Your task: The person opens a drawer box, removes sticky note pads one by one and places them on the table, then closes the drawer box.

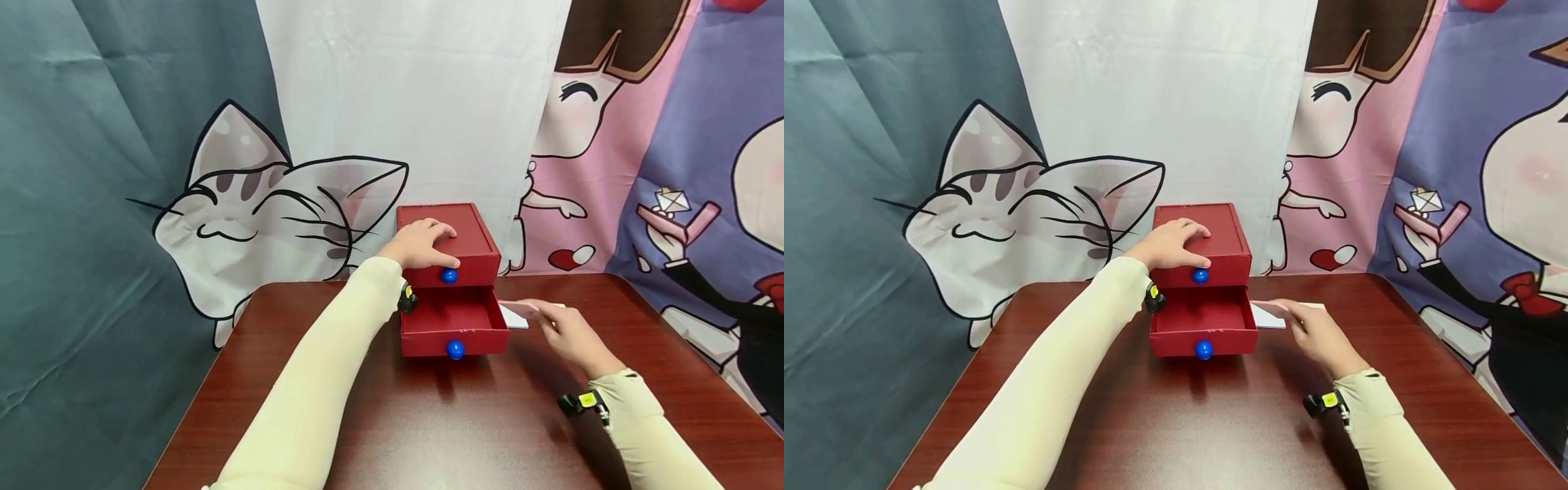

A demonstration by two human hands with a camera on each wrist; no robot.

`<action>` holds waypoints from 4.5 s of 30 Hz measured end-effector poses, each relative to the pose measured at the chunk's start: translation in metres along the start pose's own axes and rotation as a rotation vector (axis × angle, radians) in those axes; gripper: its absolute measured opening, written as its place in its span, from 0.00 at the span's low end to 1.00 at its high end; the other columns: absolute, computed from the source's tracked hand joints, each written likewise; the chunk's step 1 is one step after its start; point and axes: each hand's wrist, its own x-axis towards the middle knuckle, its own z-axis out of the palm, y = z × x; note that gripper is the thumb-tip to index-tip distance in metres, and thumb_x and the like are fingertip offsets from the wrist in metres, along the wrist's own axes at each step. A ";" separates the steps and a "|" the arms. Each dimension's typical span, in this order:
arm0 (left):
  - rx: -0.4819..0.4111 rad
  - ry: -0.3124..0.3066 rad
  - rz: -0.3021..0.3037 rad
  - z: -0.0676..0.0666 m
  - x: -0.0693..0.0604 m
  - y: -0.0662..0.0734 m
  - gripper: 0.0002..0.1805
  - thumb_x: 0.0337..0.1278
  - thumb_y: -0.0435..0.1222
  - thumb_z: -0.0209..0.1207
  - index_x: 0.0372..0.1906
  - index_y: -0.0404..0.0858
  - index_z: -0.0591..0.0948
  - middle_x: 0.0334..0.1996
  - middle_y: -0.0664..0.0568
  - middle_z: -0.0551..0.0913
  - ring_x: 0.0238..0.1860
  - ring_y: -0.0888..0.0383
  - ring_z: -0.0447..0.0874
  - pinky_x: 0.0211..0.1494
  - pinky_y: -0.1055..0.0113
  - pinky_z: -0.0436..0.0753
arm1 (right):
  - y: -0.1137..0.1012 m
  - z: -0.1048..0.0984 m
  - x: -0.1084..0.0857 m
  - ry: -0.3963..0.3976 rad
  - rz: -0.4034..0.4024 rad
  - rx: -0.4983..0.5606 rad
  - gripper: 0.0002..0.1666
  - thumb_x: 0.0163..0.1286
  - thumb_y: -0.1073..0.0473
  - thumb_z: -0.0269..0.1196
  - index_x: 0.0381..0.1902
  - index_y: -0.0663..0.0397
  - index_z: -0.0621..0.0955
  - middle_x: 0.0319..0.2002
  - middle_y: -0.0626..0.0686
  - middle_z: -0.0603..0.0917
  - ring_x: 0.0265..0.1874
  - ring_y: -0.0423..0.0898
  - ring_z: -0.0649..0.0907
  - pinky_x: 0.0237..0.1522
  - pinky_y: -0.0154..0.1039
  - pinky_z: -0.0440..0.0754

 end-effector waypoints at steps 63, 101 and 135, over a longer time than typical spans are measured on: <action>-0.019 0.005 0.006 0.003 -0.001 -0.001 0.35 0.57 0.63 0.60 0.69 0.57 0.72 0.70 0.53 0.68 0.70 0.53 0.63 0.75 0.51 0.61 | 0.006 0.062 -0.059 0.080 -0.038 0.056 0.19 0.58 0.64 0.70 0.50 0.56 0.87 0.54 0.57 0.85 0.57 0.60 0.79 0.68 0.33 0.62; -0.014 0.022 -0.002 0.001 -0.001 -0.003 0.36 0.56 0.64 0.60 0.69 0.56 0.73 0.71 0.53 0.68 0.71 0.53 0.62 0.75 0.49 0.61 | -0.099 0.121 -0.010 0.543 -0.403 -0.041 0.19 0.71 0.52 0.64 0.52 0.57 0.87 0.36 0.55 0.84 0.32 0.50 0.83 0.33 0.43 0.83; -0.013 0.020 0.007 0.002 0.001 -0.002 0.36 0.57 0.64 0.60 0.68 0.56 0.73 0.70 0.53 0.68 0.71 0.52 0.62 0.76 0.49 0.58 | -0.107 0.134 0.008 0.637 -0.300 -0.195 0.18 0.59 0.59 0.62 0.47 0.59 0.86 0.41 0.58 0.84 0.38 0.59 0.79 0.42 0.53 0.73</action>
